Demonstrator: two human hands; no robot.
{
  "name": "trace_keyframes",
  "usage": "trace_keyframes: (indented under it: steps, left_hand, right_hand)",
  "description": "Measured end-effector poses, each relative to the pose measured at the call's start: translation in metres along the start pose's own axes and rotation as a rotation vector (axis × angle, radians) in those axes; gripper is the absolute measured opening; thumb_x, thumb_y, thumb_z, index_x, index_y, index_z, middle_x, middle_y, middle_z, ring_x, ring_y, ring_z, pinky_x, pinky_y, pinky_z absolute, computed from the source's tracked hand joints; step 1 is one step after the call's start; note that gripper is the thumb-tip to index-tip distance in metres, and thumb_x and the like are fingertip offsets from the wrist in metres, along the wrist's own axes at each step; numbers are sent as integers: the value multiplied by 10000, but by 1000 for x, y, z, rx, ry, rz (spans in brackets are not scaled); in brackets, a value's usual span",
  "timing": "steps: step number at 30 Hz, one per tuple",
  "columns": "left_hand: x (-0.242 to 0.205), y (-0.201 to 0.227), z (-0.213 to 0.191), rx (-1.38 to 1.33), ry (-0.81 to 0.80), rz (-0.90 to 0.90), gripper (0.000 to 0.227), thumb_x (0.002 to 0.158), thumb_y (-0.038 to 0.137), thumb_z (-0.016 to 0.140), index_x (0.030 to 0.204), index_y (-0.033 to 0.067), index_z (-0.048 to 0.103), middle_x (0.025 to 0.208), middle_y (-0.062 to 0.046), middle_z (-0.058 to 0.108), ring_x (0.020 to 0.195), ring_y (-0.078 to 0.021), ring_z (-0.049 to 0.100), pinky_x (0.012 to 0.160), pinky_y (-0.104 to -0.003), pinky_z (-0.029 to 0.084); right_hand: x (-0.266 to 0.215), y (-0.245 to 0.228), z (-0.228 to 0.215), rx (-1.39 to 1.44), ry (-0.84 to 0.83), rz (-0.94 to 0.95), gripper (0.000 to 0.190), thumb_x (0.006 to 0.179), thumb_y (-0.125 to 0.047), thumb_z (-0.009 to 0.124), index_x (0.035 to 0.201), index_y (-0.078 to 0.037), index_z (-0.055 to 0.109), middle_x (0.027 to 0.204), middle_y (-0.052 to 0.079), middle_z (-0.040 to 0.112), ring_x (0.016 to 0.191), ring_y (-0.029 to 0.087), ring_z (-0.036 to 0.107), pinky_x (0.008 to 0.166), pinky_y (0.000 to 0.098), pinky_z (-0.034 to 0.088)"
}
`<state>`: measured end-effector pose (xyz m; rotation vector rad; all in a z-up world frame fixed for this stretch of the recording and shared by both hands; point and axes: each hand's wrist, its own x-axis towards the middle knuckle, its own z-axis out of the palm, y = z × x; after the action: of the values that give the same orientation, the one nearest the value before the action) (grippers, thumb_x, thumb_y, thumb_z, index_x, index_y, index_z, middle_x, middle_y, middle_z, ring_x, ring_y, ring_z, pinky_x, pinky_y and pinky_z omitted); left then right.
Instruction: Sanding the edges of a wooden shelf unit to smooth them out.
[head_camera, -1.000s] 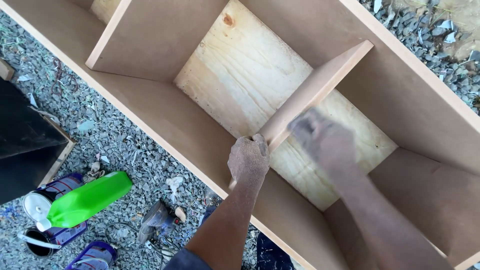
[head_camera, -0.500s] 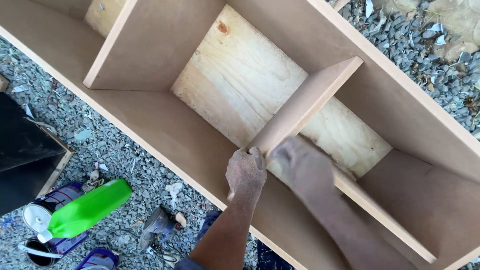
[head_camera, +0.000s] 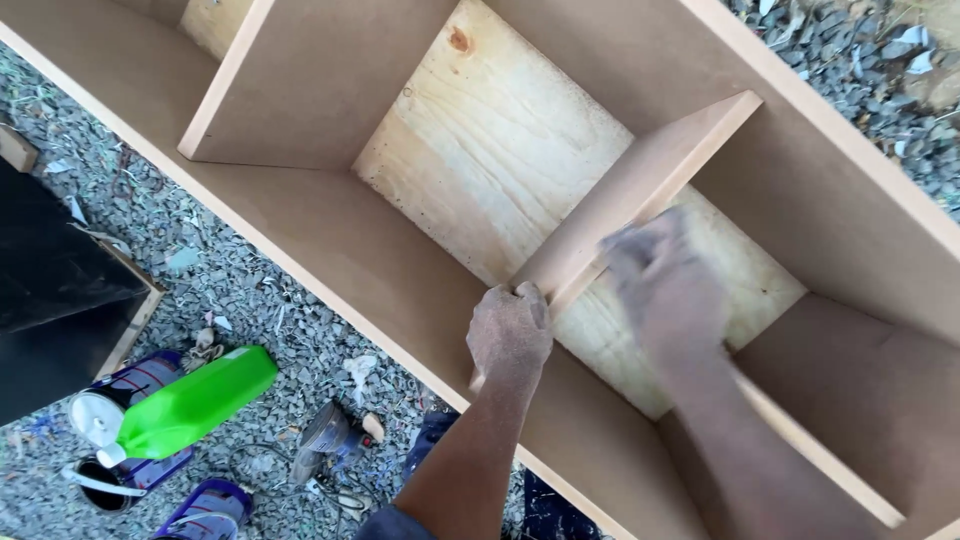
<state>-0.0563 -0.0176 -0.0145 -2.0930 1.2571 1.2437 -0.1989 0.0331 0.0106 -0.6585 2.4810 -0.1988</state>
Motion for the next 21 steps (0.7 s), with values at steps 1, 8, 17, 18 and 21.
trace_keyframes:
  steps: [1,8,17,18,21]
  left_hand:
    - [3,-4,3,6,11,10,441,932,317,433,1041,75,786,906,-185,771,993,-373,756,908,-490,588]
    - [5,3,-1,98,14,53,399,936,268,433,1008,60,766,872,-181,760,992,-378,755,911,-477,597]
    - [0,1,-2,31,17,26,417,920,330,453,969,74,777,872,-172,766,973,-379,756,906,-505,584]
    - [1,-1,-2,27,16,31,417,920,330,453,969,74,777,872,-172,766,973,-379,756,906,-505,584]
    - [3,-4,-1,43,28,24,450,929,346,410,959,96,783,905,-173,773,1008,-382,749,911,-523,577]
  right_hand:
    - [-15,-3,8,-15,-189,-11,269,888,-520,672,1004,-280,631,872,18,759,952,263,748,813,398,578]
    - [24,20,3,-7,39,-93,310,969,-537,633,939,-238,557,728,81,678,859,352,732,756,465,567]
    - [19,21,18,-105,136,-181,226,969,-456,689,933,-253,596,721,8,691,786,311,739,675,450,585]
    - [-4,14,24,-107,142,-183,226,969,-456,689,933,-253,596,721,8,691,786,311,739,675,450,585]
    - [-36,-9,14,-62,-142,-286,216,895,-485,695,827,-282,665,701,3,722,787,263,752,694,396,609]
